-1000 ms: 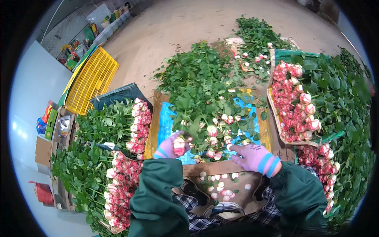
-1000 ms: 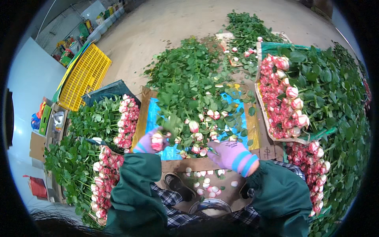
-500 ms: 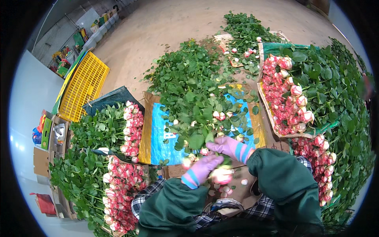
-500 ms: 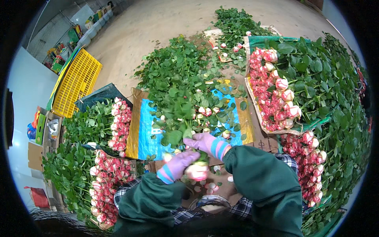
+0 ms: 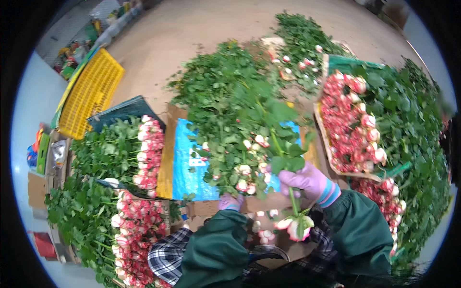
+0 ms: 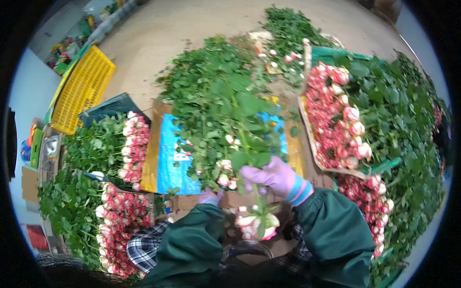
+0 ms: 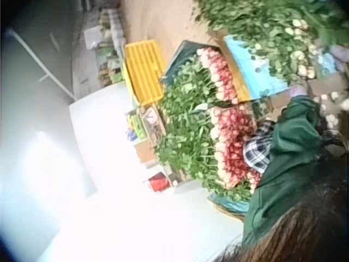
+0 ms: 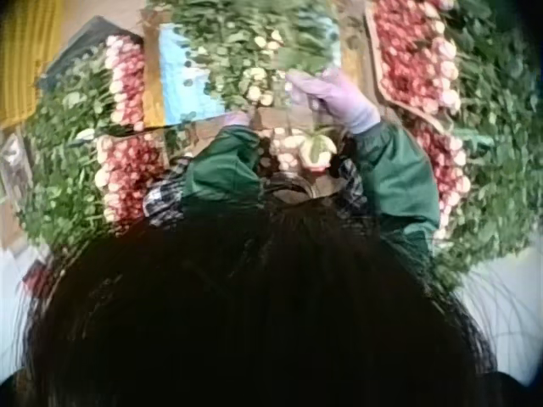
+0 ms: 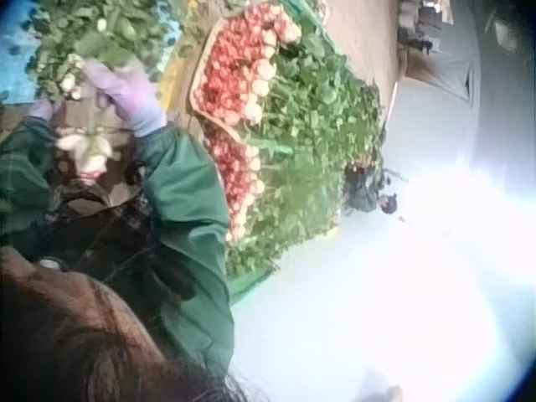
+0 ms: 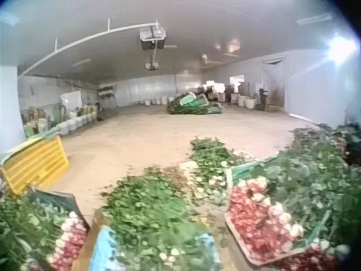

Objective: The person sits on the floor and repeatedly picks up pink roses, removes leaves from the stems by hand, and places the trimmed roses into a nearby crate. The process is continuous and repetitive throughout the clip.

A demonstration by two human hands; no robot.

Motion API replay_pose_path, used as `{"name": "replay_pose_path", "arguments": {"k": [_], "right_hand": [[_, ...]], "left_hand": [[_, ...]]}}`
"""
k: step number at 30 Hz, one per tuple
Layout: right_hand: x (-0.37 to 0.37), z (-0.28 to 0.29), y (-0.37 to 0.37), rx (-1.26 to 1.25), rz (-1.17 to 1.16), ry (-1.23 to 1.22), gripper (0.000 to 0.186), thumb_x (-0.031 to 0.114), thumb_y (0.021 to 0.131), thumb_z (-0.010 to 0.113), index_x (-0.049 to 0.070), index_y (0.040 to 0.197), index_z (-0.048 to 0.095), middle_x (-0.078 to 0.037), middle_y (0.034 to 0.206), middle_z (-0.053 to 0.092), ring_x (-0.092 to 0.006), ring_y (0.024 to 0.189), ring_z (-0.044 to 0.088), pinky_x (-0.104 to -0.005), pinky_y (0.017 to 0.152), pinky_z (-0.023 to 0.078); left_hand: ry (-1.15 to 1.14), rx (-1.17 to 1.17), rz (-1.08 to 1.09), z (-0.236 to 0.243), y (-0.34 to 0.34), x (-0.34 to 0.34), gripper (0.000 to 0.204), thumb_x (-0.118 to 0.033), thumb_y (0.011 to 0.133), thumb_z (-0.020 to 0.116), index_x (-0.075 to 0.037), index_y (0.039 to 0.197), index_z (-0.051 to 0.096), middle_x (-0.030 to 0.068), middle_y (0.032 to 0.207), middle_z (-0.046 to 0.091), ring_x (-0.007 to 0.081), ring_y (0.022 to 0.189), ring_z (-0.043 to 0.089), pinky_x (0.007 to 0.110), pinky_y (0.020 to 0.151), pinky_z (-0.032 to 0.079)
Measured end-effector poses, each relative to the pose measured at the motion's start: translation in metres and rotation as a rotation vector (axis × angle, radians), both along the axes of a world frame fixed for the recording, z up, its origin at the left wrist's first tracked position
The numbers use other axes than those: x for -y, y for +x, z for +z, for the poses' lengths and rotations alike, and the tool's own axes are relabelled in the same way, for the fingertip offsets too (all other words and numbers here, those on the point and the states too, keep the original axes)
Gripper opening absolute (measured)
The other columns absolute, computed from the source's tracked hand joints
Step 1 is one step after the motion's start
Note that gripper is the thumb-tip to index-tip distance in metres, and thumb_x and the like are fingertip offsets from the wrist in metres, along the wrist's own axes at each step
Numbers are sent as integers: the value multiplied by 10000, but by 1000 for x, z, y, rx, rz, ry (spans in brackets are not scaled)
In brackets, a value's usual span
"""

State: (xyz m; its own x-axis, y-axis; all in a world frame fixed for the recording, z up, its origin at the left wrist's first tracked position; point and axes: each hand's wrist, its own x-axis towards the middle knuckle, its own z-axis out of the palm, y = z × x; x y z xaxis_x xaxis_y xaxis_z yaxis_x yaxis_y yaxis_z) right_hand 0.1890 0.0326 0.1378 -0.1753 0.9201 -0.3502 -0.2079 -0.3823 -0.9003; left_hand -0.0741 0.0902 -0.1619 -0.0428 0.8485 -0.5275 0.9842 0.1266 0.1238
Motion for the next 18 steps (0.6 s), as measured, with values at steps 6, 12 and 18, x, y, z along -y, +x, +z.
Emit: {"name": "replay_pose_path", "arguments": {"k": [6, 12, 18], "right_hand": [[-11, 13, -10, -142, -183, -18, 344, 313, 933, 602, 51, 1156, 576, -21, 756, 618, -65, 570, 531, -204, 487, 395], [-10, 11, -20, -393, -246, 3, 392, 341, 950, 582, 52, 1215, 567, -7, 787, 625, -56, 603, 542, -194, 493, 396], [-3, -4, -34, -460, -290, -100, 388, 406, 918, 618, 32, 1006, 672, 1, 810, 645, -42, 584, 537, -188, 525, 436]], "left_hand": [[232, 86, 16, 42, 17, 4, 712, -477, 786, 632, 3, 1283, 459, 218, 1203, 547, 354, 1108, 555, 431, 927, 464], [259, 1164, -70, 199, 51, 12, 668, -146, 808, 693, -2, 1383, 384, 160, 932, 667, 290, 826, 666, 346, 685, 528], [475, 1147, -641, 305, 49, 48, 778, -147, 682, 797, -15, 1326, 383, 145, 1066, 642, 307, 831, 666, 389, 745, 539]]}}
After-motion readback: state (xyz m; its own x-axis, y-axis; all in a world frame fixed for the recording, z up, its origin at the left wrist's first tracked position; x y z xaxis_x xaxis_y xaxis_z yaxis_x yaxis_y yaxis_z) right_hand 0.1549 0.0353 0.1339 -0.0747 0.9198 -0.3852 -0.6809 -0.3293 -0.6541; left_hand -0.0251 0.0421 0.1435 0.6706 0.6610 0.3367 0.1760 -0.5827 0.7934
